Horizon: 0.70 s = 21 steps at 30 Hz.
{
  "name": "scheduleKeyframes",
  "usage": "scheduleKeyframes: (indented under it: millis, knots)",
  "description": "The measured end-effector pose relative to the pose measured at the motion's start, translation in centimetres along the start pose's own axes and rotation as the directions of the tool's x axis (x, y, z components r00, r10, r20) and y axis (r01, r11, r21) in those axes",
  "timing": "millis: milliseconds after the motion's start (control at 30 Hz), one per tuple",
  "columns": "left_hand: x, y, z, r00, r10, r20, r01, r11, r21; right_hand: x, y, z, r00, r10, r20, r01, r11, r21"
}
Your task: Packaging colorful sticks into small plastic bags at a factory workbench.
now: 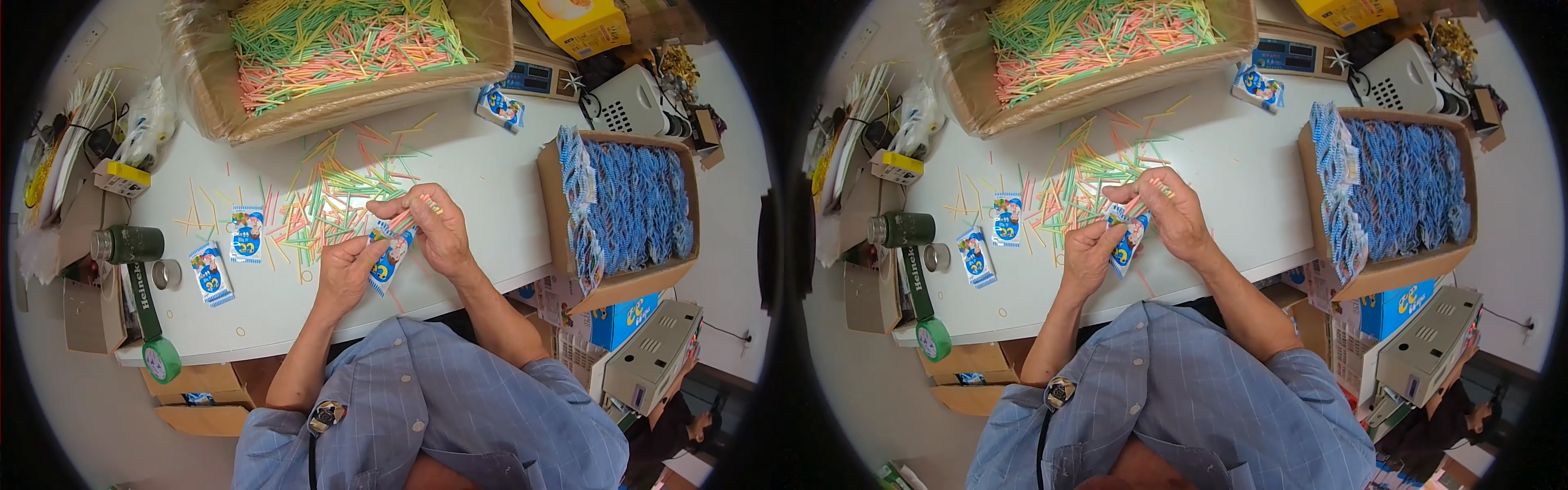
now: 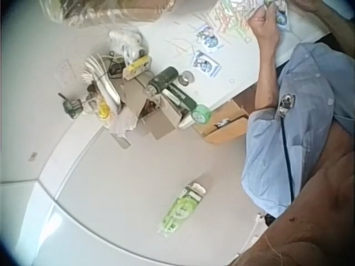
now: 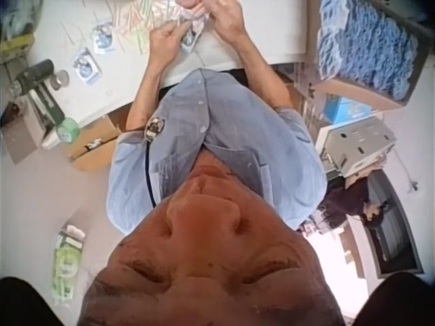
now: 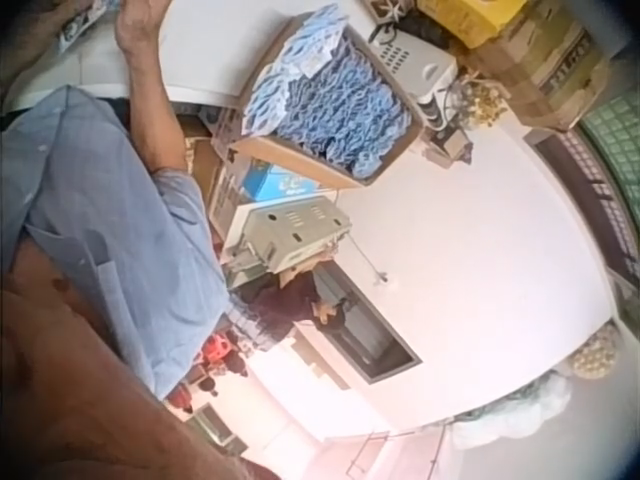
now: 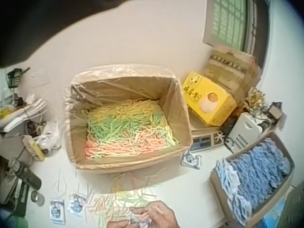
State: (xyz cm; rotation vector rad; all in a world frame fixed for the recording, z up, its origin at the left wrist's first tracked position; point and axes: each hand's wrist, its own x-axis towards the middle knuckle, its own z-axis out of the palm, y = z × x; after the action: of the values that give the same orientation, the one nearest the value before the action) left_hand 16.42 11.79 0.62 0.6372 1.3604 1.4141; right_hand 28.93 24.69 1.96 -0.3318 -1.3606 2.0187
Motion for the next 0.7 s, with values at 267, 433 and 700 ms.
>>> scheduleKeyframes:
  millis: [267, 433, 700]
  knots:
    - [-0.1, 0.1, -0.2, 1.000, -0.008, 0.014, 0.008, 1.000, 0.007, 0.1, 0.1, 0.1, 1.000, -0.007, 0.006, 0.007, 0.999, -0.034]
    - [-0.2, 0.6, 0.3, 1.000, 0.029, 0.006, -0.029, 1.000, -0.010, 0.2, 0.5, -0.1, 0.997, 0.071, 0.005, -0.071, 0.997, 0.002]
    - [0.3, -0.3, 0.9, 0.997, 0.026, -0.070, -0.033, 0.994, -0.101, -0.1, 1.1, 0.1, 0.992, 0.127, -0.006, -0.125, 0.970, -0.210]
